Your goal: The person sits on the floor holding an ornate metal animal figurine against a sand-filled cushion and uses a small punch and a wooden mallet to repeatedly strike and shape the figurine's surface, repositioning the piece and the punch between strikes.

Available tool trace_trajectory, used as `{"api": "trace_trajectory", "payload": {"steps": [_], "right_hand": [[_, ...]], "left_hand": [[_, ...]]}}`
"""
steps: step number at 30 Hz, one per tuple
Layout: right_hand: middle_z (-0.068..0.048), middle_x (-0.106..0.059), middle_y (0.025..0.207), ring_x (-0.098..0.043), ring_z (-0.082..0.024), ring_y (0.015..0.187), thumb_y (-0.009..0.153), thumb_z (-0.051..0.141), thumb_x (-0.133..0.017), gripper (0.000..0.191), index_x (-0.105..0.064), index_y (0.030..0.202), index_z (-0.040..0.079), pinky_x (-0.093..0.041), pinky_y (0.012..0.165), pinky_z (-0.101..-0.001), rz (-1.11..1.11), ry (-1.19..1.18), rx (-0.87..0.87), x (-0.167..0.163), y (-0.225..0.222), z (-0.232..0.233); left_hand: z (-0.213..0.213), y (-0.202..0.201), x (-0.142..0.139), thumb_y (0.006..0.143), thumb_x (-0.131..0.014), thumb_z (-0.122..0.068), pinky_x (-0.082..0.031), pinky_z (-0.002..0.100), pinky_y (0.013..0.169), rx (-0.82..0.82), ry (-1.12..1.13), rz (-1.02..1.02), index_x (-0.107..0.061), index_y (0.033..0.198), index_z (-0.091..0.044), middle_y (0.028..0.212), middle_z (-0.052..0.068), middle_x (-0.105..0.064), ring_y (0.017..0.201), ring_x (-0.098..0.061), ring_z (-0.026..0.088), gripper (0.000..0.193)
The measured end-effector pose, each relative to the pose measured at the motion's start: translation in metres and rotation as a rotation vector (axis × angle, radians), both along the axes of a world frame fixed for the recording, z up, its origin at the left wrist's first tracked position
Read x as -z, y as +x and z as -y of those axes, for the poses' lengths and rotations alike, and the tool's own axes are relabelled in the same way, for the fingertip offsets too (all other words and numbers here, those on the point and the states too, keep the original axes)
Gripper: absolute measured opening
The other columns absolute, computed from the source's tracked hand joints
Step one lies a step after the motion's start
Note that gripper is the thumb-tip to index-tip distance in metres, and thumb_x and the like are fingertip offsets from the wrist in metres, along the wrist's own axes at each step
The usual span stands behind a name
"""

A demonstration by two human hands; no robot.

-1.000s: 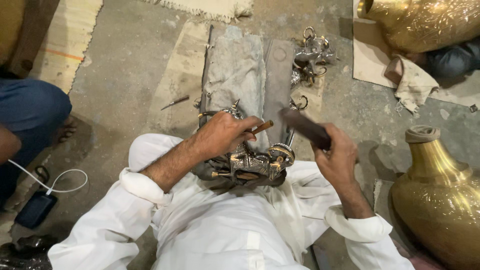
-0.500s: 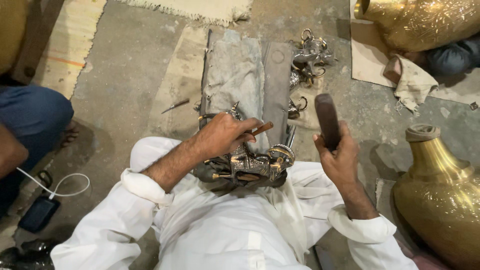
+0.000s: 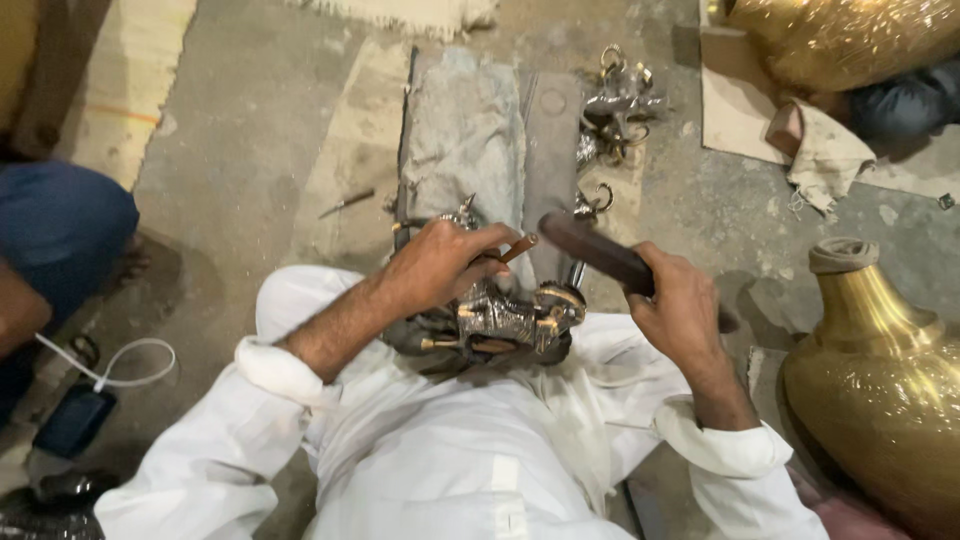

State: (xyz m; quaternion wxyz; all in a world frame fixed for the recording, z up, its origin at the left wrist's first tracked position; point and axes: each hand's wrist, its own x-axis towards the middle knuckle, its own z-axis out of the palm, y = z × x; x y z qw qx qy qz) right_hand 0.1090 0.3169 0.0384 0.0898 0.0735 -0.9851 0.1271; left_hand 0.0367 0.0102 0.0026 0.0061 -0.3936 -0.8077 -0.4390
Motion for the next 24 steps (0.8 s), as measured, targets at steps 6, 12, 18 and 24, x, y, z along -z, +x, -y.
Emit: {"api": "trace_trajectory", "payload": {"steps": [6,12,18,24], "right_hand": [[-0.014,-0.068,0.086,-0.065,-0.036,0.073,0.089,0.012,-0.079,0.027,-0.065,0.111,0.008,-0.051,0.067,-0.0423,0.017,-0.549,0.212,0.025,0.002,0.009],[-0.015,-0.071,0.096,-0.069,-0.037,0.089,0.080,0.001,-0.073,0.031,-0.069,0.110,0.007,-0.052,0.079,-0.0455,-0.228,-0.103,0.014,0.021,0.007,0.004],[-0.014,-0.070,0.092,-0.067,-0.037,0.087,0.083,0.007,-0.077,0.028,-0.067,0.110,0.007,-0.051,0.076,-0.0455,-0.099,-0.260,0.110,0.018,0.001,0.002],[-0.011,-0.069,0.094,-0.065,-0.029,0.086,0.083,0.004,-0.077,0.031,-0.067,0.112,0.007,-0.050,0.076,-0.0396,-0.123,-0.299,0.054,0.027,0.003,-0.004]], "left_hand": [[-0.004,0.001,0.003,0.091,-0.078,-0.027,-0.056,0.047,0.059,0.001,-0.149,-0.016,-0.064,0.118,-0.013,0.063,0.012,-0.069,0.062,-0.070,0.035,0.034],[-0.006,0.001,0.008,0.090,-0.077,-0.024,-0.056,0.046,0.057,-0.011,-0.149,-0.047,-0.063,0.119,-0.011,0.063,0.012,-0.068,0.059,-0.069,0.035,0.035],[-0.009,0.000,0.009,0.091,-0.078,-0.027,-0.057,0.046,0.058,0.000,-0.161,-0.025,-0.063,0.117,-0.012,0.062,0.012,-0.068,0.059,-0.070,0.034,0.033],[-0.008,-0.001,0.008,0.089,-0.077,-0.026,-0.057,0.046,0.058,0.005,-0.167,-0.040,-0.064,0.118,-0.013,0.064,0.010,-0.070,0.058,-0.070,0.033,0.034]]}}
